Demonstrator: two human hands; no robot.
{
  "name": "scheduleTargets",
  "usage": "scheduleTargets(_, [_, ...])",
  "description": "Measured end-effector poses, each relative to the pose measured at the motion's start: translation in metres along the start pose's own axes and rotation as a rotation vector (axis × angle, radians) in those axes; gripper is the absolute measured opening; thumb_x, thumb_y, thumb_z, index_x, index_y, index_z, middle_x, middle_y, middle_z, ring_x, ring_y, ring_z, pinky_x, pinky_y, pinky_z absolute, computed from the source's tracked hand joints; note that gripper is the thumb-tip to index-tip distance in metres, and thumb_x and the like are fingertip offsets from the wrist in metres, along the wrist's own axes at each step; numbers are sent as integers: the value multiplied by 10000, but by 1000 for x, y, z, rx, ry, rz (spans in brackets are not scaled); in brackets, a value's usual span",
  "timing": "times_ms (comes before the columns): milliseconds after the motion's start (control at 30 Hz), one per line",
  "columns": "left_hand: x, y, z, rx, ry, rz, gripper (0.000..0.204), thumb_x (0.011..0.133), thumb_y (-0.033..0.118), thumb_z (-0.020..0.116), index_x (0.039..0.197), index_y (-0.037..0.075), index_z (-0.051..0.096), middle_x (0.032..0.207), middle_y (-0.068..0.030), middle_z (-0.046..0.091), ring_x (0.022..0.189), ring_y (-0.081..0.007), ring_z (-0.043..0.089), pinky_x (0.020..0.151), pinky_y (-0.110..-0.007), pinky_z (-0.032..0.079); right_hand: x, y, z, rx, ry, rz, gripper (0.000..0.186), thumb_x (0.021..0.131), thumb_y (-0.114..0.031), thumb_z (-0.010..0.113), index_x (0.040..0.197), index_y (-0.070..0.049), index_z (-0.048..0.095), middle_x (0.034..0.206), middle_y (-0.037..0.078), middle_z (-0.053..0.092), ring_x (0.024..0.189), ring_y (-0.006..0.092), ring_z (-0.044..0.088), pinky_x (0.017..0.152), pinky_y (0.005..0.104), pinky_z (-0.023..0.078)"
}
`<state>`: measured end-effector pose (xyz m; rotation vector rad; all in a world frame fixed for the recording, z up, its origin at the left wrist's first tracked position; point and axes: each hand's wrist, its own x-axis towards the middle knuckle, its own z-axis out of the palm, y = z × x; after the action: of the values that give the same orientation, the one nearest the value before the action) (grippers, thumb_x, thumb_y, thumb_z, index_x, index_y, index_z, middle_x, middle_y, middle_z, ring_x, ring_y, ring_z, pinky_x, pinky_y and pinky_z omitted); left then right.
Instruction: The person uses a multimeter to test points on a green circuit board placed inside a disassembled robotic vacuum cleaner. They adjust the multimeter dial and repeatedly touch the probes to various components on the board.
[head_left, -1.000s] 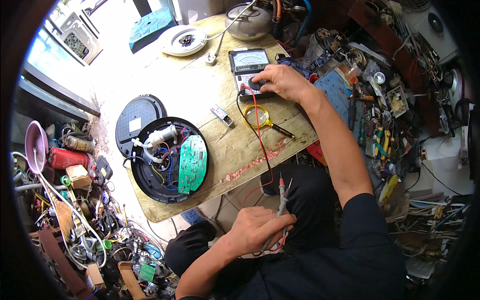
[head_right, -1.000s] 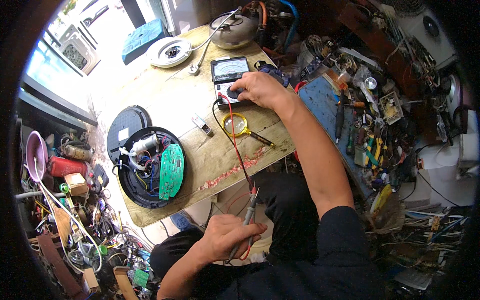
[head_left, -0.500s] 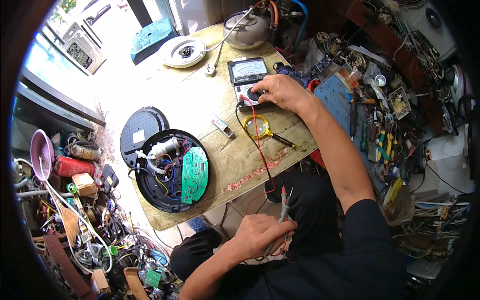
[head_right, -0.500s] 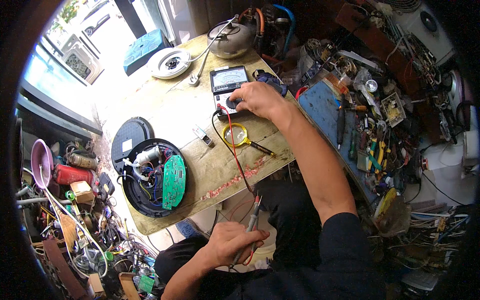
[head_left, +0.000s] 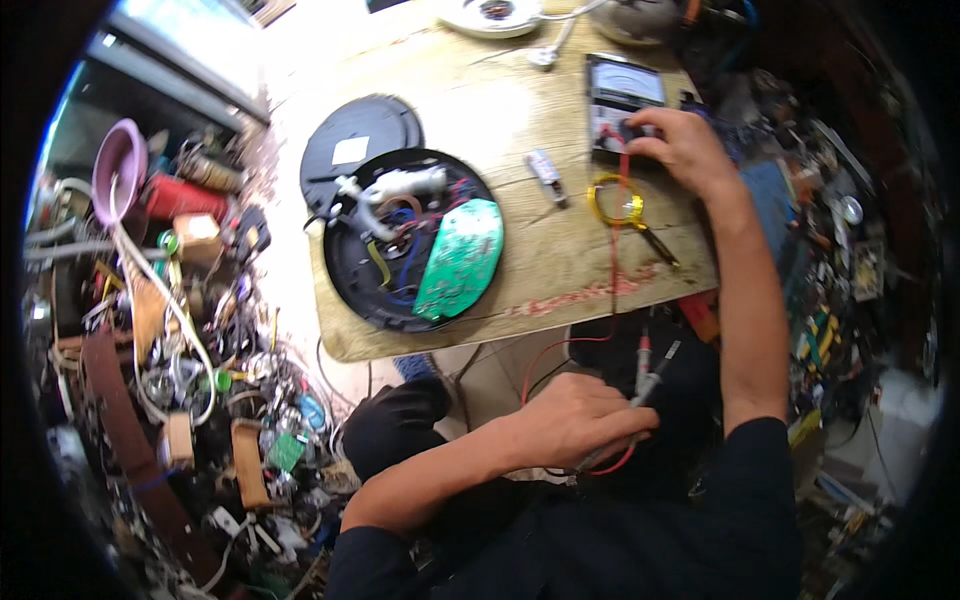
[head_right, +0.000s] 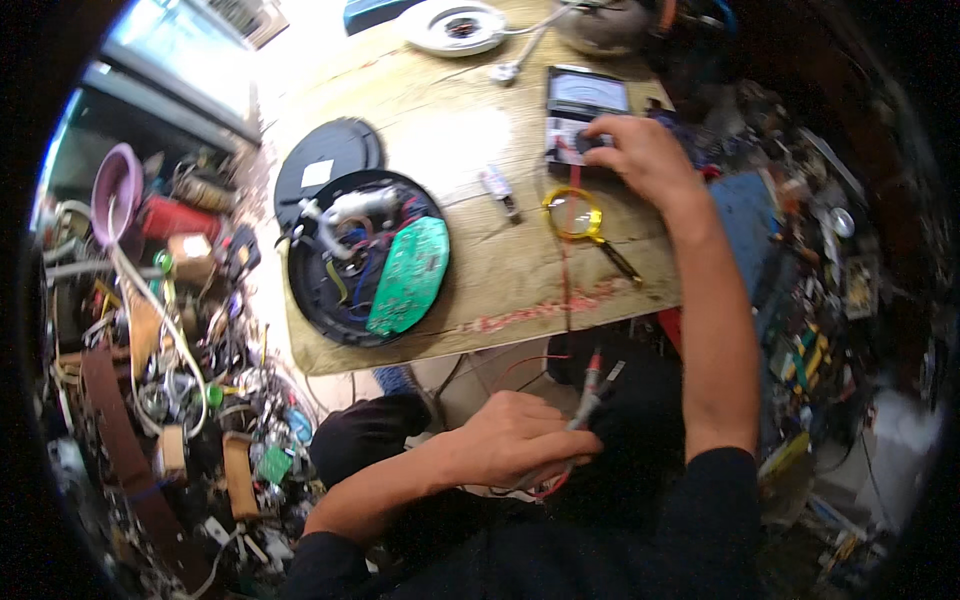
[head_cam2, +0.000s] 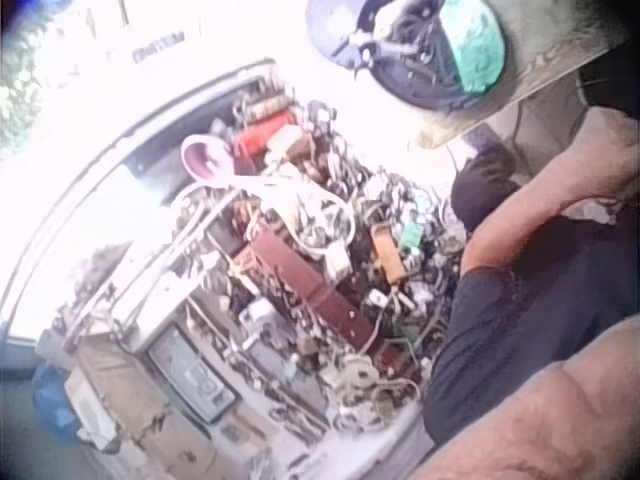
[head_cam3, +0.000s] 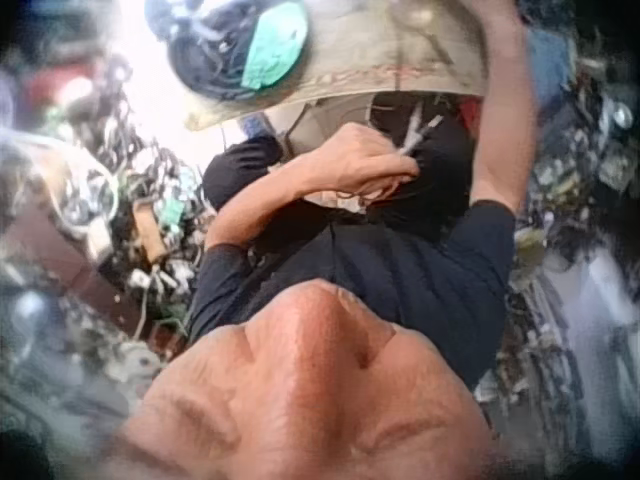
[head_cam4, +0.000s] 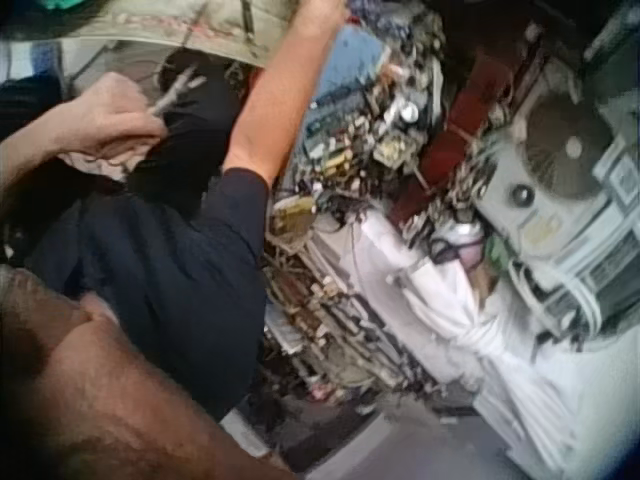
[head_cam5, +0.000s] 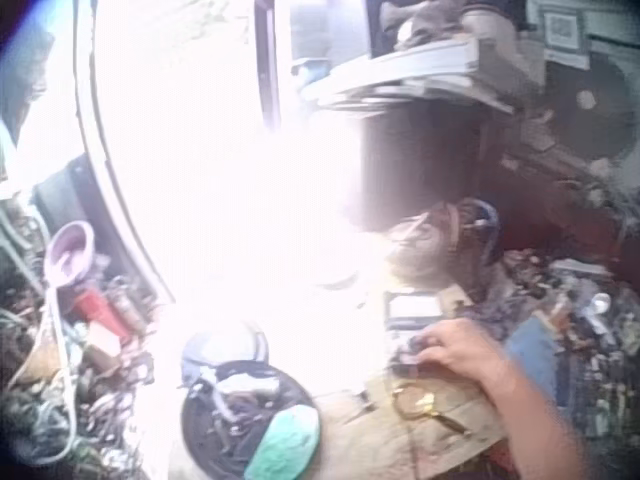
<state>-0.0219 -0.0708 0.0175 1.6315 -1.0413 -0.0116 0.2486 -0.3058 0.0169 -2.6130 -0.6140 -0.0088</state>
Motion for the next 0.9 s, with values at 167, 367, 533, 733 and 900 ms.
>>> scheduleTargets(167, [-6,-2,3,-8,98,40,241,934,155,707,1148,60,650,717,-49,568,631,-257,608,570,-390,459,-1,-19,-1,91,-46,104,344,878,-248,812,1161,-65,747,906,151,700,840,286,680,781,400,525])
scheduleTargets(367, [-13,0,0,97,139,33,237,912,160,727,1116,59,661,706,-36,570,632,-235,622,577,-357,491,-2,-17,6,45,-38,79,341,906,-246,804,1188,-68,732,844,90,593,764,230,579,729,376,486])
scheduleTargets(533, [-13,0,-10,218,130,48,247,893,145,736,1118,59,680,794,-32,664,682,-219,670,598,-338,518,-12,4,14,83,70,38,418,890,-239,819,1271,-89,732,910,121,646,815,253,629,781,377,517])
scheduleTargets(733, [-7,5,-24,360,263,68,285,881,144,758,1149,65,700,897,-37,726,747,-172,707,643,-310,536,-28,-17,29,164,269,222,513,803,-169,857,1282,-57,710,994,173,689,904,334,687,822,434,548])
scheduleTargets(900, [4,3,-29,322,315,34,367,763,13,825,1115,55,731,763,-39,681,552,-194,585,506,-323,451,-42,-36,26,211,365,343,515,826,-135,834,1316,-53,694,1106,171,703,882,328,686,833,429,553])
